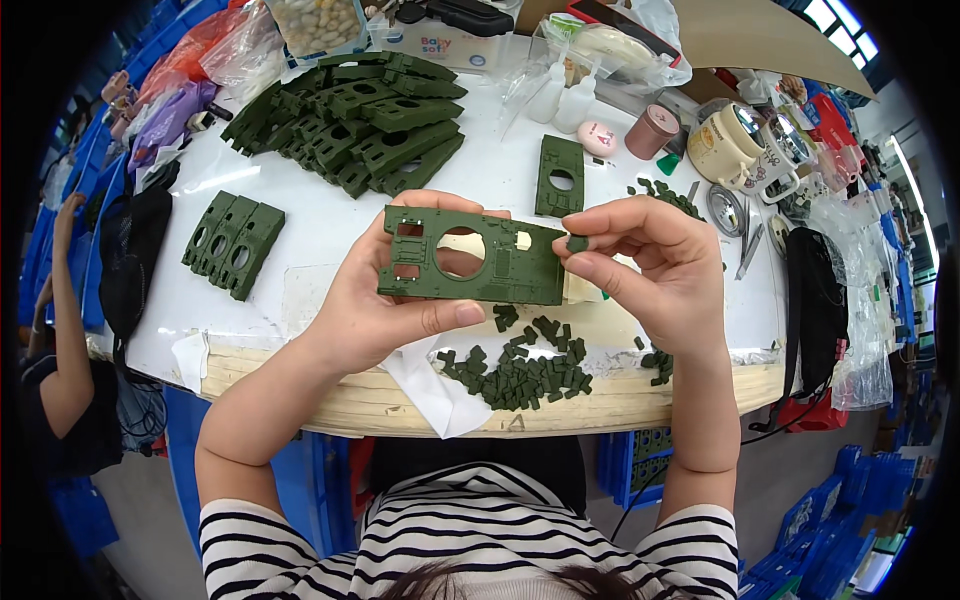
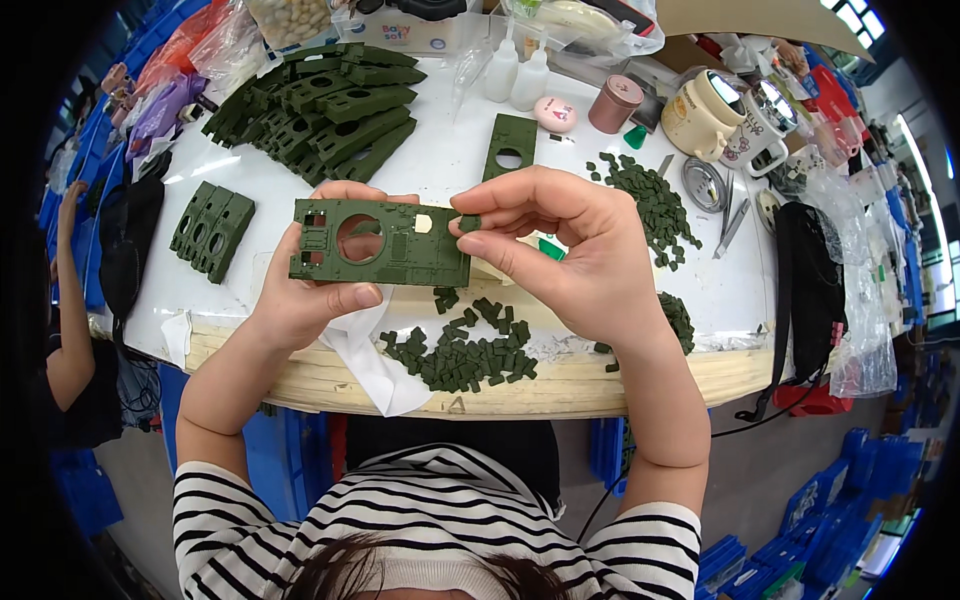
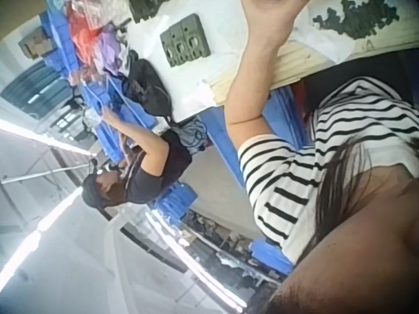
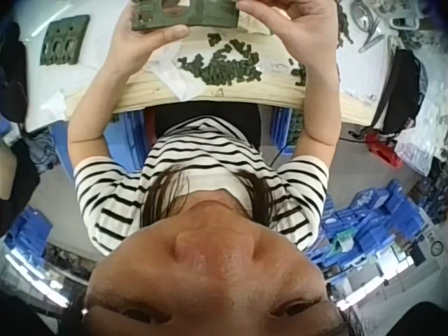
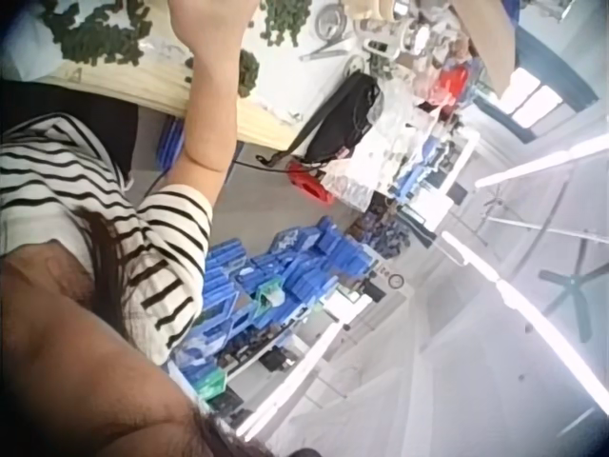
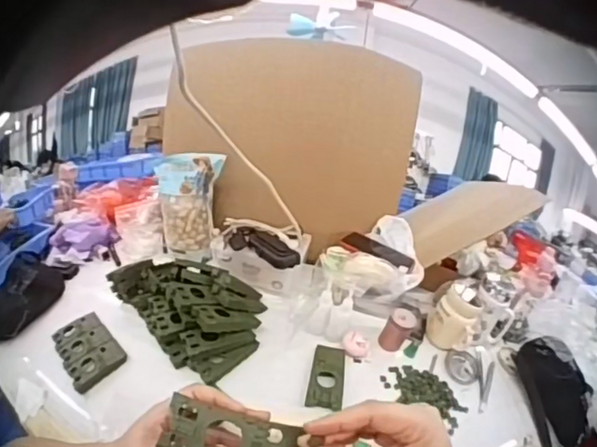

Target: Assembling plastic components of toy tank models by inserting small parts into the main hull body.

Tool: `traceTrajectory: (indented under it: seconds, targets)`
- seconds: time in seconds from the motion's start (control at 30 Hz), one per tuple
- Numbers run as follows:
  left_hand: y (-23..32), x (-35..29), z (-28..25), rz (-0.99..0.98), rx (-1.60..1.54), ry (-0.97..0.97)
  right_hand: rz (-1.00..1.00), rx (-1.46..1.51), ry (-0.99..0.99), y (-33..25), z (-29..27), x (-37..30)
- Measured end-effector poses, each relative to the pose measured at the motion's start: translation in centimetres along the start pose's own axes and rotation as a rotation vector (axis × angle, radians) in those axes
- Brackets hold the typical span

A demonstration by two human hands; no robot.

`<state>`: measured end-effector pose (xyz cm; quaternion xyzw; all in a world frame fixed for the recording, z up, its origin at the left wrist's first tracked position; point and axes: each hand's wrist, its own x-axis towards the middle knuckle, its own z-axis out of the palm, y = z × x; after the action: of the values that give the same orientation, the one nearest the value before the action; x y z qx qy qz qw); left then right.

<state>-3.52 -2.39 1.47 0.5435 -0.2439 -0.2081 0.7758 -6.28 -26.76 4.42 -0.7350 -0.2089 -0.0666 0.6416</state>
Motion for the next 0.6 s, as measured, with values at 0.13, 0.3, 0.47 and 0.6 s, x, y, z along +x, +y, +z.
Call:
traceTrajectory:
  seconds: [0.13, 0.3, 0.47, 0.6]
  targets:
    - [0.4, 0.0, 0.4, -0.080, -0.005, 0.066, 0.017, 0.016, 0.024, -0.1, 0.0, -0.1]
    - [0.4, 0.0, 0.5, -0.081, 0.007, 0.061, 0.015, 0.032, 0.044, -0.2, 0.0, -0.1]
    - [-0.3, 0.0, 0.1, 0.070, 0.104, -0.027, 0.030, 0.100, 0.093, -0.3, 0.6, -0.2]
    - [-0.7, -0.1, 0.3, 0.128, 0.116, -0.022, 0.092, 0.094, 0.072, -0.3, 0.7, -0.2]
